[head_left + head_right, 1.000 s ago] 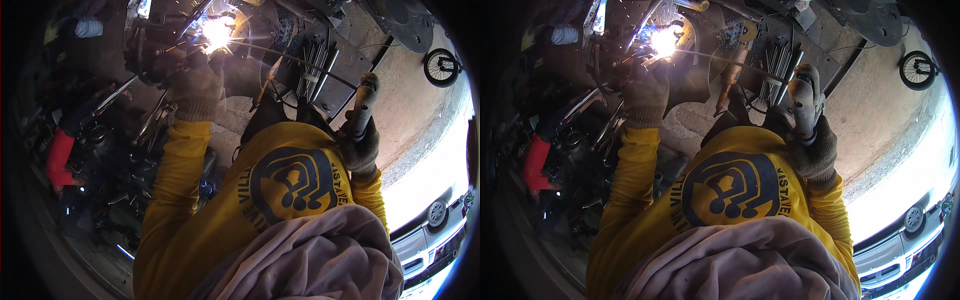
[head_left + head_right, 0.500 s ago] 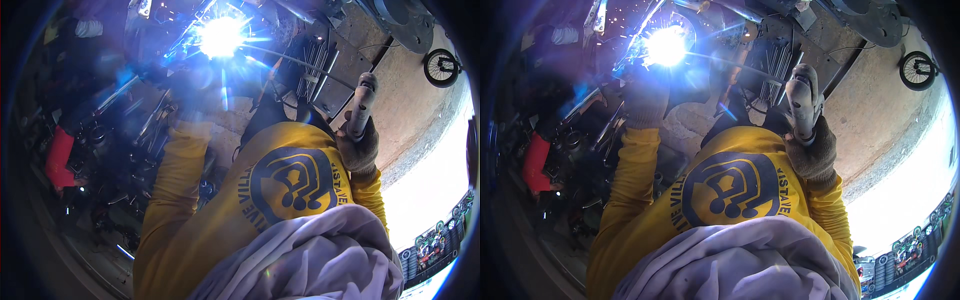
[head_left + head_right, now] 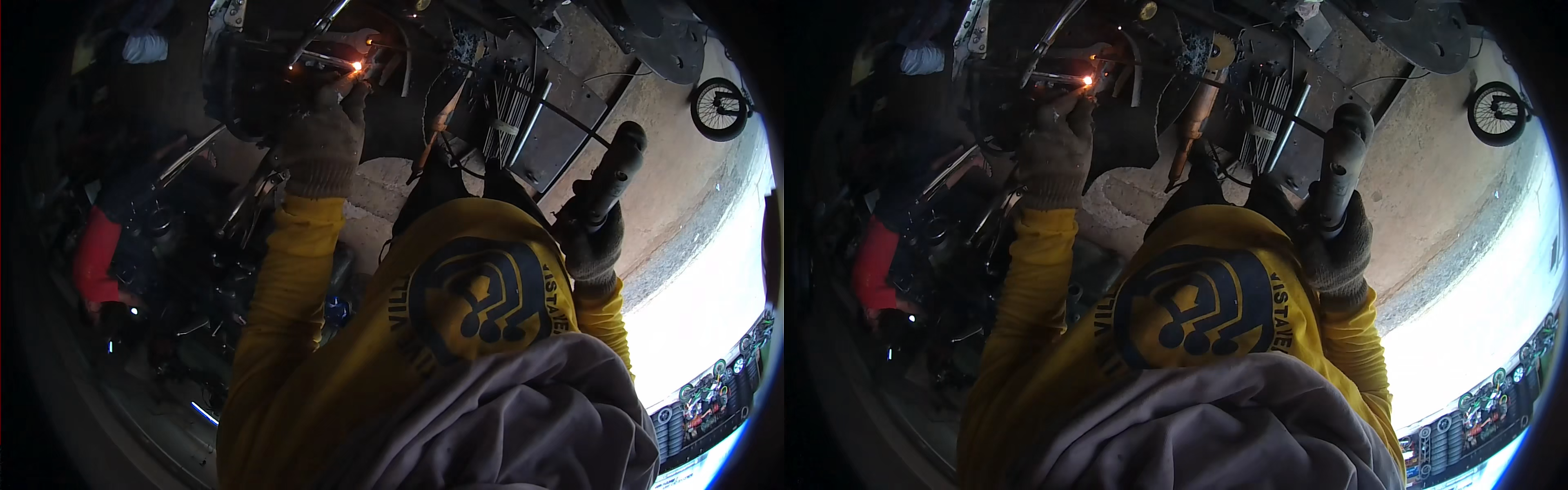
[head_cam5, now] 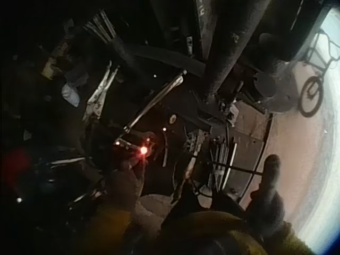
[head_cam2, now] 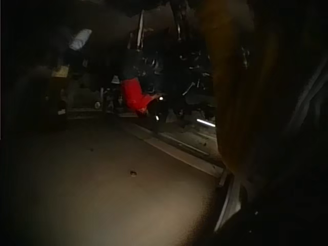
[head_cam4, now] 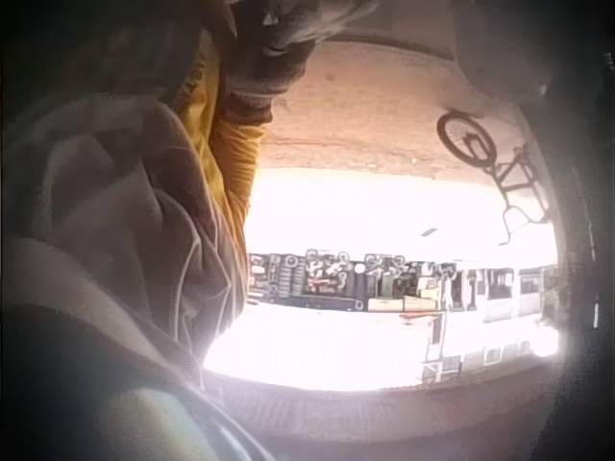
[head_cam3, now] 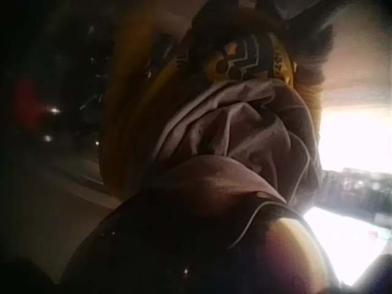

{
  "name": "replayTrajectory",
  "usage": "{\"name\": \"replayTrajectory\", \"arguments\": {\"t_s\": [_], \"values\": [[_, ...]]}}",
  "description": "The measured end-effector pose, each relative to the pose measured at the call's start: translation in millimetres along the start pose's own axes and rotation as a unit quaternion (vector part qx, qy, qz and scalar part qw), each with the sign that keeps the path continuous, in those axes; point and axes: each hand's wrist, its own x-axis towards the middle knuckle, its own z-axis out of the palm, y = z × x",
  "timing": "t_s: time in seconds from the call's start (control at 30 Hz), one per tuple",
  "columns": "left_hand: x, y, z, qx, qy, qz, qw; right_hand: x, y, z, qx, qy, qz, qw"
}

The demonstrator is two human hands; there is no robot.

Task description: The person welds metal components together on a fabrication floor, using a welding rod and torch while wearing gloves.

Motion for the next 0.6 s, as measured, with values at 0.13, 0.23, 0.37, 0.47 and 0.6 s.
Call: {"name": "replayTrajectory", "arguments": {"t_s": [0.13,0.23,0.37,0.47,0.6], "values": [[-5.7,-7.9,10.4,0.027,-0.01,0.013,1.0,0.2,-2.9,0.3,-0.005,-0.004,0.003,1.0],[-11.2,-14.0,18.8,0.127,-0.025,0.047,0.99,-0.9,-2.7,0.4,0.009,0.0,-0.004,1.0],[-10.8,-11.3,16.6,0.108,-0.054,0.028,0.992,-2.0,-3.2,0.2,0.015,-0.005,-0.002,1.0],[-9.0,-9.6,13.6,0.098,-0.067,0.014,0.993,-3.3,-1.2,-1.3,0.014,0.001,0.0,1.0],[-0.8,0.3,1.6,-0.018,-0.004,-0.011,1.0,-5.7,3.2,-1.2,0.022,0.008,-0.003,1.0]]}}
